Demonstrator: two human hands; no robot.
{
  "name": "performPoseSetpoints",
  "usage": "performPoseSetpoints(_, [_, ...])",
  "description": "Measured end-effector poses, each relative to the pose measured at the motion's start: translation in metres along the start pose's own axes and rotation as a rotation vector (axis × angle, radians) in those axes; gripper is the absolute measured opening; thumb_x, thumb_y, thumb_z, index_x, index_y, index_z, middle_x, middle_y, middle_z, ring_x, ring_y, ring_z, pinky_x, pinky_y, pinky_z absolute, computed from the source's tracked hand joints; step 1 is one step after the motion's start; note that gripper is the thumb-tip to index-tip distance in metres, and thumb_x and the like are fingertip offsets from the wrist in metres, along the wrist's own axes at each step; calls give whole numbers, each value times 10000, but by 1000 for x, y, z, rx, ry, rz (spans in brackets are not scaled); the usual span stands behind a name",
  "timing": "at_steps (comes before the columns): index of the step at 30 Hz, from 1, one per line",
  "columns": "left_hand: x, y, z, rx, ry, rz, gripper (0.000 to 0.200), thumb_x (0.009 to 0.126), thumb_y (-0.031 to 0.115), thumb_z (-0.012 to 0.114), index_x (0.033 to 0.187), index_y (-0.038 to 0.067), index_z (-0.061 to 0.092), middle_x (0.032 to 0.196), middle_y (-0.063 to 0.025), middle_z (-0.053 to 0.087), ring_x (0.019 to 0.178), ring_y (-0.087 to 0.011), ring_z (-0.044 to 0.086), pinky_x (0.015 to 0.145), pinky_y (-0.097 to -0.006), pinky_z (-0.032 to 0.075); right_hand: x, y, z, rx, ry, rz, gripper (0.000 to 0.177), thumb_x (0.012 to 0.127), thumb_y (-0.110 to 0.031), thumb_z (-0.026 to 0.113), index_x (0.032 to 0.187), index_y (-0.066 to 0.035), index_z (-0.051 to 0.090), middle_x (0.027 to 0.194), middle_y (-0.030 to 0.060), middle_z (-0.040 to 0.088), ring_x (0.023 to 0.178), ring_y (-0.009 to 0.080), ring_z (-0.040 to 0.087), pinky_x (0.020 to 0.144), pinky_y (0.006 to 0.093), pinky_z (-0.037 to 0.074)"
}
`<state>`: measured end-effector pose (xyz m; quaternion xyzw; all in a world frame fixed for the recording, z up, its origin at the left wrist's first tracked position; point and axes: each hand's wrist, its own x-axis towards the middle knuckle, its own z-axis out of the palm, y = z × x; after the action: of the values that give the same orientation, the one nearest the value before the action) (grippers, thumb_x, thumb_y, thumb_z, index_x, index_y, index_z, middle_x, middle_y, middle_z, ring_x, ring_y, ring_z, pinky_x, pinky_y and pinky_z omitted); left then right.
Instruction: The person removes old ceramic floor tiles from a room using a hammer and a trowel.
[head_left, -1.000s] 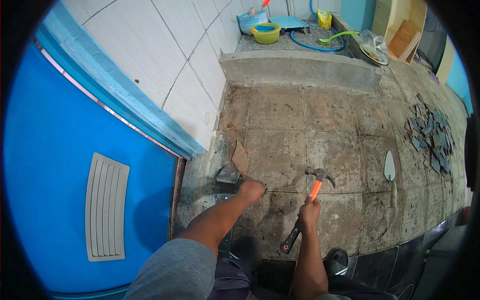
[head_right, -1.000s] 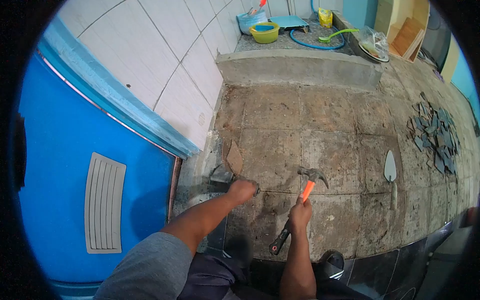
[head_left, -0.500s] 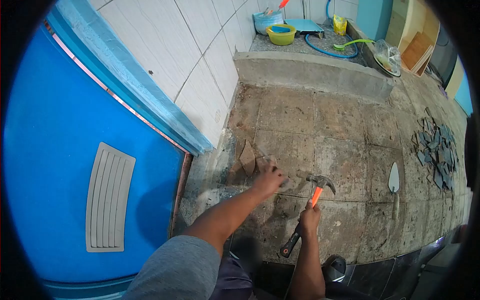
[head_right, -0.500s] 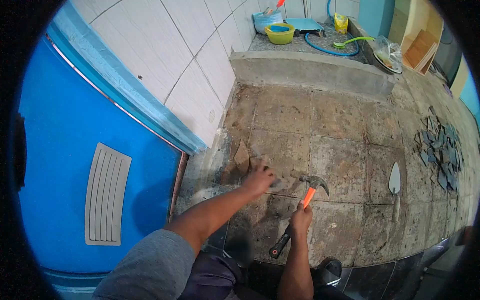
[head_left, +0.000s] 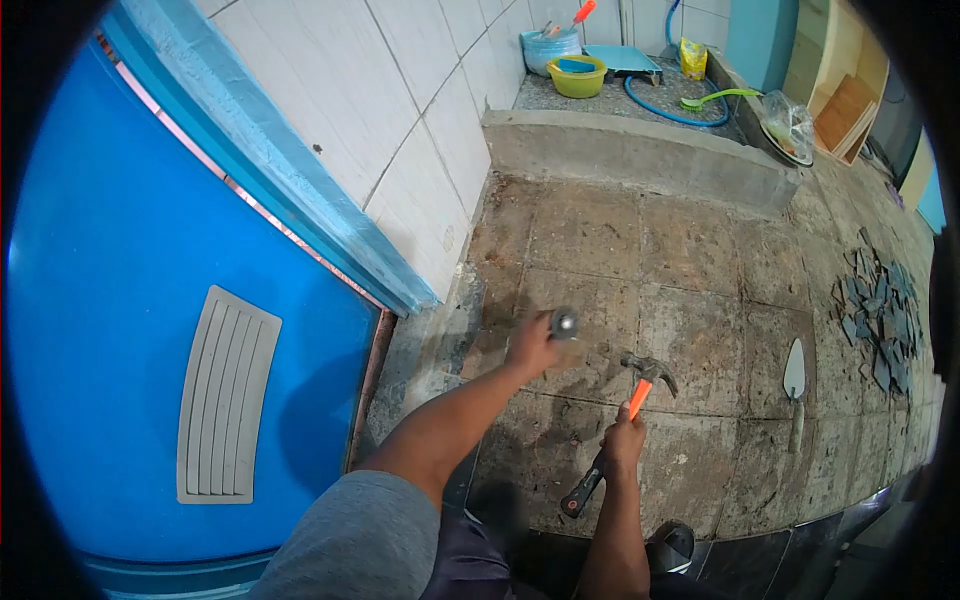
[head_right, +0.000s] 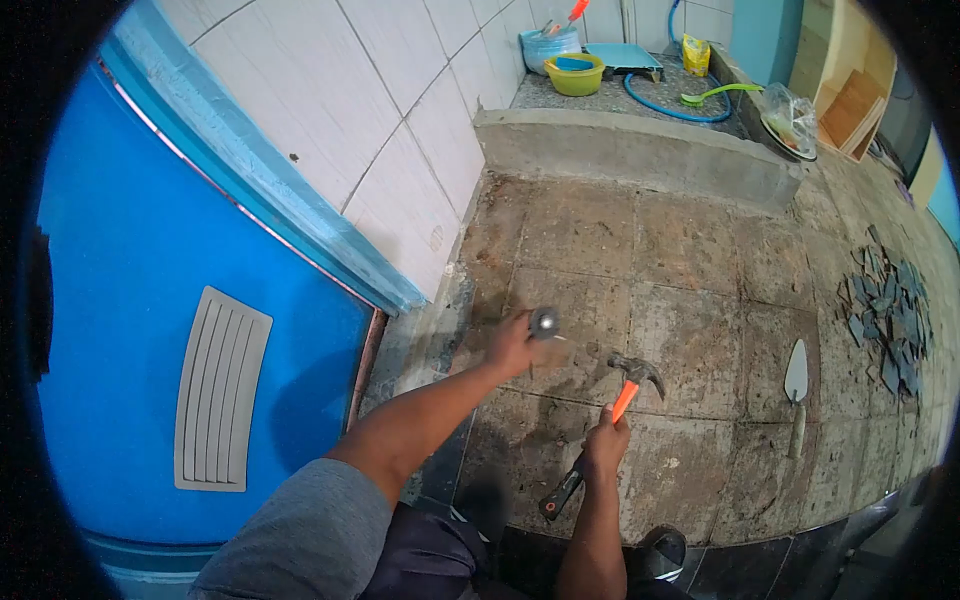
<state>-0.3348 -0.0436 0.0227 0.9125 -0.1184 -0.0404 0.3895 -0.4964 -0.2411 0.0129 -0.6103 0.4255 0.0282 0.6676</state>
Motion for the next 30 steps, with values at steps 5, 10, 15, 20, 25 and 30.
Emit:
performPoseSetpoints(5, [22,86,43,-508,-46,55,353,860,39,692,1203,22,611,1159,-175,687,1103,-365,673,913,-433,539,1,1,1,73,85,-56,318,1055,-360,539,914,-77,510,571,-12,430,435,132,441,433,325,385])
performPoseSetpoints(10, [11,114,37,-8,-128,267,408,823,33,654,1223,3,585,1271,-207,592,1094,-425,626,915,-490,523,2,-6,-5,130,194,-59,317,1052,-362,547,906,-87,489,593,-10,437,455,121,444,448,321,376])
performPoseSetpoints(15, [-13,29,31,349,-142,219,316,884,60,604,1198,33,587,1156,-175,581,1005,-421,630,853,-523,530,6,-11,-20,73,171,-66,319,1044,-367,560,907,-88,490,603,-2,449,464,131,468,455,327,400])
performPoseSetpoints(20, [-43,-8,0,489,-293,-9,341,947,78,579,1287,51,563,1264,-181,556,1048,-402,632,870,-537,545,13,1,-17,74,148,-72,322,1039,-363,572,892,-87,497,581,-1,454,446,134,466,443,326,396])
performPoseSetpoints(25, [-50,-2,-20,628,-536,-65,512,997,84,555,1497,79,449,1491,-199,458,1189,-393,598,940,-509,564,4,2,-1,88,116,-75,312,1042,-346,567,879,-89,499,562,-6,450,430,131,456,428,324,385])
performPoseSetpoints(30, [-43,-33,-15,684,-523,4,481,1008,70,513,1485,53,454,1529,-191,427,1236,-395,574,985,-502,555,-15,3,15,188,68,-78,270,1059,-293,536,889,-89,490,584,-9,442,450,112,444,429,307,363])
